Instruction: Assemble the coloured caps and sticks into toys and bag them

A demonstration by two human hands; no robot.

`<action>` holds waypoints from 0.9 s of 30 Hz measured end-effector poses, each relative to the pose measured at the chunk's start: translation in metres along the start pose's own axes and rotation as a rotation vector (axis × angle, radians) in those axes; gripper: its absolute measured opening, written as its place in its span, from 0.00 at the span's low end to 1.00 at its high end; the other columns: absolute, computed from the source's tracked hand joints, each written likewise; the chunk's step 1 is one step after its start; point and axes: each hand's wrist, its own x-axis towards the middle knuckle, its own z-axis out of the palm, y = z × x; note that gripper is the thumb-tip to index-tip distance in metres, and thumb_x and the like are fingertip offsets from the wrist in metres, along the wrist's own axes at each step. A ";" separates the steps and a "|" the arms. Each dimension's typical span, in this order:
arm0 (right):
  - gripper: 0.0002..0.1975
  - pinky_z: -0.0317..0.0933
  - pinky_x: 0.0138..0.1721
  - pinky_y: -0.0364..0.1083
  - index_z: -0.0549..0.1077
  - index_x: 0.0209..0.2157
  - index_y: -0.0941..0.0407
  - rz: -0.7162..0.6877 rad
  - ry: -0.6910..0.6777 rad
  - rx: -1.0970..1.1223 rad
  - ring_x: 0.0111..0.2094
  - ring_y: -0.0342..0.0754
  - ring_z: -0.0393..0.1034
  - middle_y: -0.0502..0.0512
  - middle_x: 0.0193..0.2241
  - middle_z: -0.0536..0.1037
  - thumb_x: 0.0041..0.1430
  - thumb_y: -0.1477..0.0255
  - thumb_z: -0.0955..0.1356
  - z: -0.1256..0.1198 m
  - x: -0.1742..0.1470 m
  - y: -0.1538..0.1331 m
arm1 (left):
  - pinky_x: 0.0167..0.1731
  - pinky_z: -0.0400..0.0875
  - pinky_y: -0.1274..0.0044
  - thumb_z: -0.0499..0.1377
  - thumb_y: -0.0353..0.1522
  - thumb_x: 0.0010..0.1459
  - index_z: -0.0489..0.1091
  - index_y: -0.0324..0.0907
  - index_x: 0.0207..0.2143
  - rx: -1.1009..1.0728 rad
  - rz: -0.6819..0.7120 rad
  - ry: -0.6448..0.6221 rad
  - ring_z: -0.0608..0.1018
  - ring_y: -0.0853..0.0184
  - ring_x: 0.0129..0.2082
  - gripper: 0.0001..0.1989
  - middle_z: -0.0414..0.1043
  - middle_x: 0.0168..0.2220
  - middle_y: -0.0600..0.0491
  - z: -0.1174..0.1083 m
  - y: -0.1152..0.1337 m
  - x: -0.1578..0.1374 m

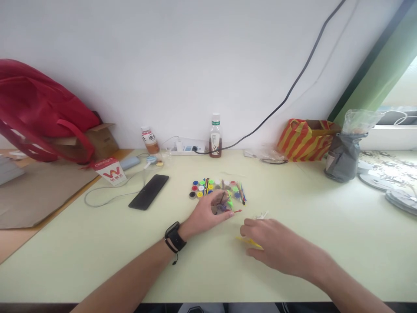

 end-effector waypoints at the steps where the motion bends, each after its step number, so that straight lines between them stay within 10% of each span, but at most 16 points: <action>1: 0.08 0.64 0.39 0.51 0.75 0.41 0.57 -0.010 0.005 -0.042 0.40 0.56 0.76 0.58 0.41 0.79 0.63 0.79 0.66 0.010 0.000 -0.001 | 0.41 0.75 0.72 0.67 0.39 0.59 0.72 0.41 0.44 -0.008 -0.014 -0.016 0.77 0.63 0.40 0.15 0.74 0.39 0.50 0.000 0.000 0.000; 10: 0.10 0.56 0.30 0.47 0.71 0.34 0.57 0.082 0.047 -0.117 0.31 0.51 0.73 0.57 0.35 0.76 0.59 0.84 0.61 0.016 0.001 -0.003 | 0.37 0.75 0.73 0.67 0.39 0.58 0.71 0.41 0.38 -0.085 -0.032 -0.023 0.75 0.64 0.36 0.13 0.71 0.35 0.52 0.003 -0.003 0.001; 20: 0.07 0.70 0.41 0.48 0.68 0.36 0.52 -0.023 0.495 0.665 0.38 0.49 0.75 0.53 0.36 0.79 0.68 0.65 0.66 -0.068 0.010 0.011 | 0.25 0.60 0.77 0.65 0.39 0.59 0.62 0.42 0.29 0.010 -0.026 0.012 0.63 0.71 0.27 0.16 0.60 0.28 0.57 0.003 -0.007 0.002; 27: 0.06 0.64 0.37 0.48 0.74 0.34 0.54 -0.041 0.824 0.305 0.37 0.49 0.71 0.55 0.36 0.77 0.66 0.68 0.67 -0.090 0.040 0.011 | 0.25 0.60 0.78 0.65 0.39 0.59 0.57 0.43 0.29 0.007 -0.046 0.003 0.62 0.71 0.27 0.19 0.58 0.27 0.58 0.003 -0.008 0.002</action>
